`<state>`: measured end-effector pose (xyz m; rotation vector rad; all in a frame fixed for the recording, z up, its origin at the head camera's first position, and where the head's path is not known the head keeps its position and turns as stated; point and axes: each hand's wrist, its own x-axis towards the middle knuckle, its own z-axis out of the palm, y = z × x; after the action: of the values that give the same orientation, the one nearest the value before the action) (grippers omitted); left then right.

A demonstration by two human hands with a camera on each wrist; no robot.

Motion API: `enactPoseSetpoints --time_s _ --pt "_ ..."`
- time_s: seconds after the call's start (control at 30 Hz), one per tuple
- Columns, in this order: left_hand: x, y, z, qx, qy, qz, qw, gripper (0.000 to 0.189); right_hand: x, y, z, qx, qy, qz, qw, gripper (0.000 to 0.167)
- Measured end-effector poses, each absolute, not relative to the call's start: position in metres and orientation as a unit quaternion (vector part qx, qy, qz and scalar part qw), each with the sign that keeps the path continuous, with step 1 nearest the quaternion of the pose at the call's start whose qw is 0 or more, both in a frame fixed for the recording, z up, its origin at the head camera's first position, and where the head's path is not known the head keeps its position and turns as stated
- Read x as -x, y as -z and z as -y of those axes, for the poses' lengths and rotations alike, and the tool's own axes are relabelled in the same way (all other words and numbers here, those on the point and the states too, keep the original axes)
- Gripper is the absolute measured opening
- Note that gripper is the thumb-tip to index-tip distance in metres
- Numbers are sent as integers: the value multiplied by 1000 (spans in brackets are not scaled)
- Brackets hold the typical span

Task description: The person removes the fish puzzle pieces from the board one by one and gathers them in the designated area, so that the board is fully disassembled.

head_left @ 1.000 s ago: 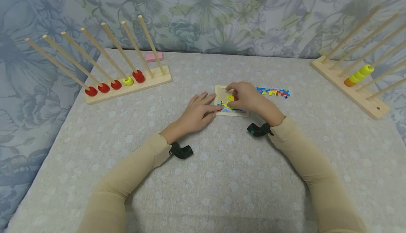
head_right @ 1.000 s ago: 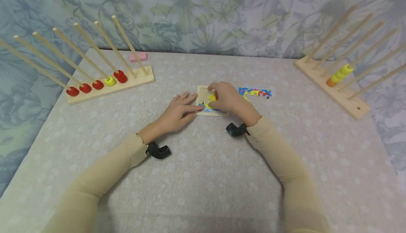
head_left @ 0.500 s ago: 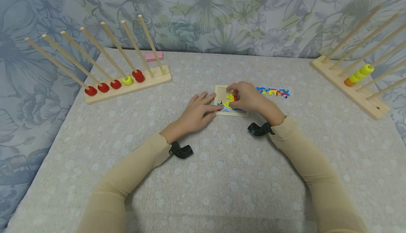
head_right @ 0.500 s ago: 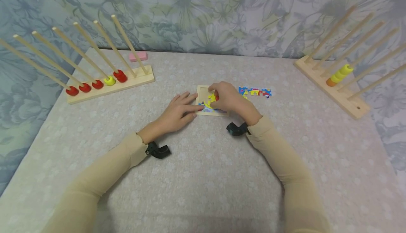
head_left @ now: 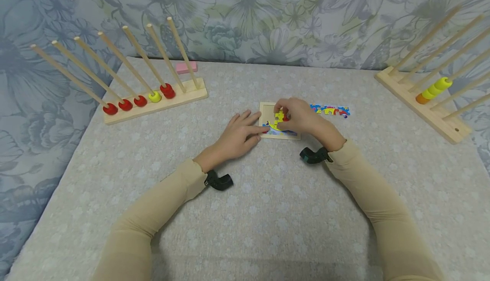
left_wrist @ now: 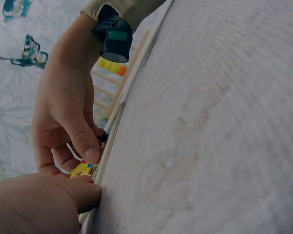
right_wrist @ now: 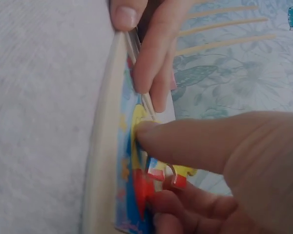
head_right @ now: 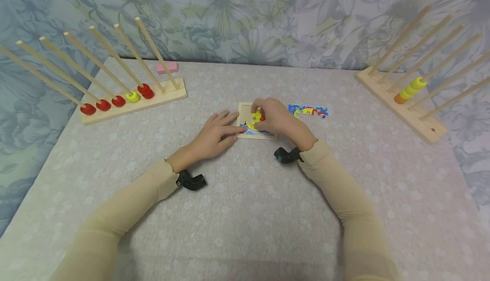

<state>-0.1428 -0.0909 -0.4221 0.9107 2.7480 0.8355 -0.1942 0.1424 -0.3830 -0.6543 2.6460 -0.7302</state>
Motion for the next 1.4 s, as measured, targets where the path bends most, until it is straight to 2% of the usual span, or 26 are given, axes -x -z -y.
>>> enactPoseSetpoints --time_s 0.33,0.63,1.0,1.17,1.4 --pt "142 423 90 -299 -278 -910 70 37 193 377 -149 240 282 -907 200 26" --pt "141 423 91 -294 -277 -912 72 37 188 363 -187 188 318 -916 157 30" --pt "141 424 94 -289 -275 -914 70 37 178 369 -256 118 269 -943 156 33" --pt "141 425 92 -292 -277 -913 70 37 176 376 -265 88 274 -945 154 31" --pt "141 424 90 -293 -279 -912 67 37 172 380 -266 89 270 -951 125 30"
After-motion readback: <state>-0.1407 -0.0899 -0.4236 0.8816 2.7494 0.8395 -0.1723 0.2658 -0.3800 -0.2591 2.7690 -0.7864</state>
